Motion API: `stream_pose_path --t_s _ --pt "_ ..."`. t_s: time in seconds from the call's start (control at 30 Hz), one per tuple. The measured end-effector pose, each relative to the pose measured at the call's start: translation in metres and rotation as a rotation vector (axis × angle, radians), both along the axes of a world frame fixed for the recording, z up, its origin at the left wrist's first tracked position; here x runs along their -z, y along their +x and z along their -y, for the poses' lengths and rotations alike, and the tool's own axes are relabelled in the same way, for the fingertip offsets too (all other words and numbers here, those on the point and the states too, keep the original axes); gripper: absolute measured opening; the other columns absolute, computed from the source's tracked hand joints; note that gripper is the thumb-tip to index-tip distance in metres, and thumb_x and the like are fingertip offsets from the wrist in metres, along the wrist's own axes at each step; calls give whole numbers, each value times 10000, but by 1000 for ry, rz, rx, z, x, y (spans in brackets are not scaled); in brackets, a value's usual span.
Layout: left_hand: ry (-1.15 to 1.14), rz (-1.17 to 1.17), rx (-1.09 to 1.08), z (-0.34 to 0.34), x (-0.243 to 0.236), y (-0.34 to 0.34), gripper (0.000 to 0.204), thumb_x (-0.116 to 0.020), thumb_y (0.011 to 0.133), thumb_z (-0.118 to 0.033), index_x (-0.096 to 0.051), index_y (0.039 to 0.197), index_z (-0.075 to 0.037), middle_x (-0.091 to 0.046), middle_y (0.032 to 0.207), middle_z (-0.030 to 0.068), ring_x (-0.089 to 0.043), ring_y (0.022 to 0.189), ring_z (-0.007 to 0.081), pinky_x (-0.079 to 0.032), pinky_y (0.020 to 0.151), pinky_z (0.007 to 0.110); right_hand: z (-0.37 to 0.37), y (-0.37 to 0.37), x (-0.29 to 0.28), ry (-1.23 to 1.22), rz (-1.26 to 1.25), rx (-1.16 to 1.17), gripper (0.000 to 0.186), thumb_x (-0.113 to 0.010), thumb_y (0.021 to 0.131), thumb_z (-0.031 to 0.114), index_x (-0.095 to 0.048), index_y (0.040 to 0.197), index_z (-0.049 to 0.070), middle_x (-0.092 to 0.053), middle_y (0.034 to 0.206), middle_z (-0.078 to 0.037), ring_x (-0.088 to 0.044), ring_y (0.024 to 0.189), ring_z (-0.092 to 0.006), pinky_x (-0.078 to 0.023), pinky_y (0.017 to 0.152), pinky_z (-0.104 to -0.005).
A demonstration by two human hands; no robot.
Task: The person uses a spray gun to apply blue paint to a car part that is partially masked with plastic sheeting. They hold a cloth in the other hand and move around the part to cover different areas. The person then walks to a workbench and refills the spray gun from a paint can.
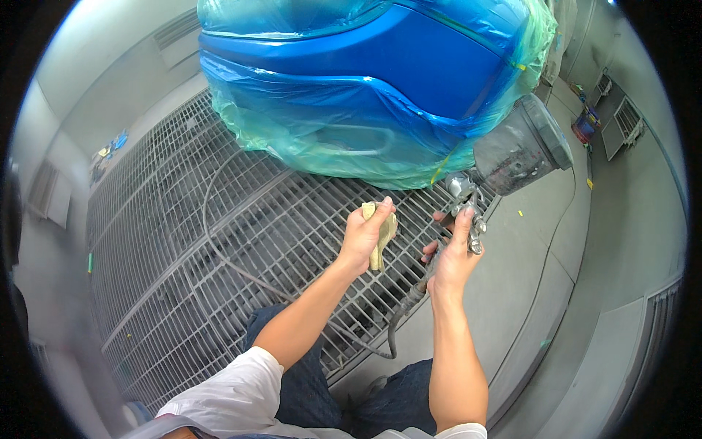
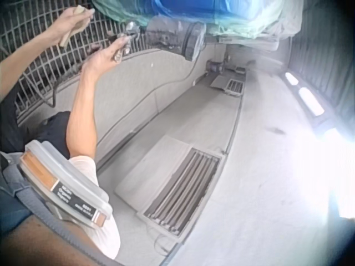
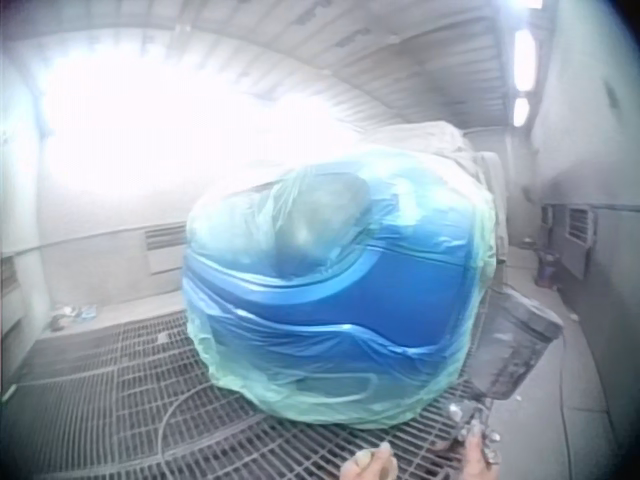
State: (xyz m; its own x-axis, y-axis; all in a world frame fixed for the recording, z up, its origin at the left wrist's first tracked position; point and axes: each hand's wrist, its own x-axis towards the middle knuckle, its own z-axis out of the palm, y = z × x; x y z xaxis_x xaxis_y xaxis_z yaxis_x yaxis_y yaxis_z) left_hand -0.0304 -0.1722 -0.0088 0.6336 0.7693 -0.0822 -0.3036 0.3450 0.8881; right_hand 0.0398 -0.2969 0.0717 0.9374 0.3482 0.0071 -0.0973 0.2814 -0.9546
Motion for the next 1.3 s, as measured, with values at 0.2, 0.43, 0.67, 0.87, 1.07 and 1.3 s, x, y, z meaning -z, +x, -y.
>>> stream_pose_path --t_s 0.2,0.43,0.67,0.87,1.07,1.3 --pt "-10 50 -12 -8 -5 -8 358 -691 1006 -396 -679 995 -38 -649 839 17 -620 718 103 -531 640 288 -5 -4 2 -10 18 -16 508 -582 1037 501 -620 1181 15 -725 958 -125 -551 461 -136 -413 369 -276" --pt "-8 72 -34 -18 -11 -20 358 -702 1001 -384 -681 995 -27 -663 859 29 -621 736 100 -530 651 287 -11 -15 2 -39 37 -32 495 -581 1040 496 -620 1165 19 -724 963 -125 -544 450 -127 -409 366 -271" --pt "8 98 -54 -25 -20 -31 341 -687 1013 -366 -680 985 -26 -665 853 31 -616 732 98 -528 649 288 -18 -27 1 -40 72 -71 480 -587 1042 483 -629 1135 15 -722 954 -125 -543 448 -124 -403 369 -264" --pt "-4 125 -90 -24 -27 -34 327 -689 1012 -354 -682 979 -29 -668 837 26 -623 710 101 -532 637 288 -16 -34 0 -55 87 -72 475 -591 1043 472 -645 1111 6 -722 955 -122 -538 448 -123 -397 379 -258" --pt "-42 102 -95 -17 -31 -35 343 -709 999 -372 -677 959 -32 -674 846 8 -600 716 81 -489 639 270 -10 -30 1 -36 88 -65 469 -606 1034 474 -651 1069 8 -724 961 -122 -543 454 -132 -405 383 -261" --pt "-34 73 -65 -11 -34 -28 327 -700 1001 -370 -683 994 -44 -658 846 27 -623 729 108 -542 660 293 -5 -23 2 -44 49 -74 505 -633 1007 521 -655 1076 21 -716 952 -113 -555 472 -130 -418 388 -264"
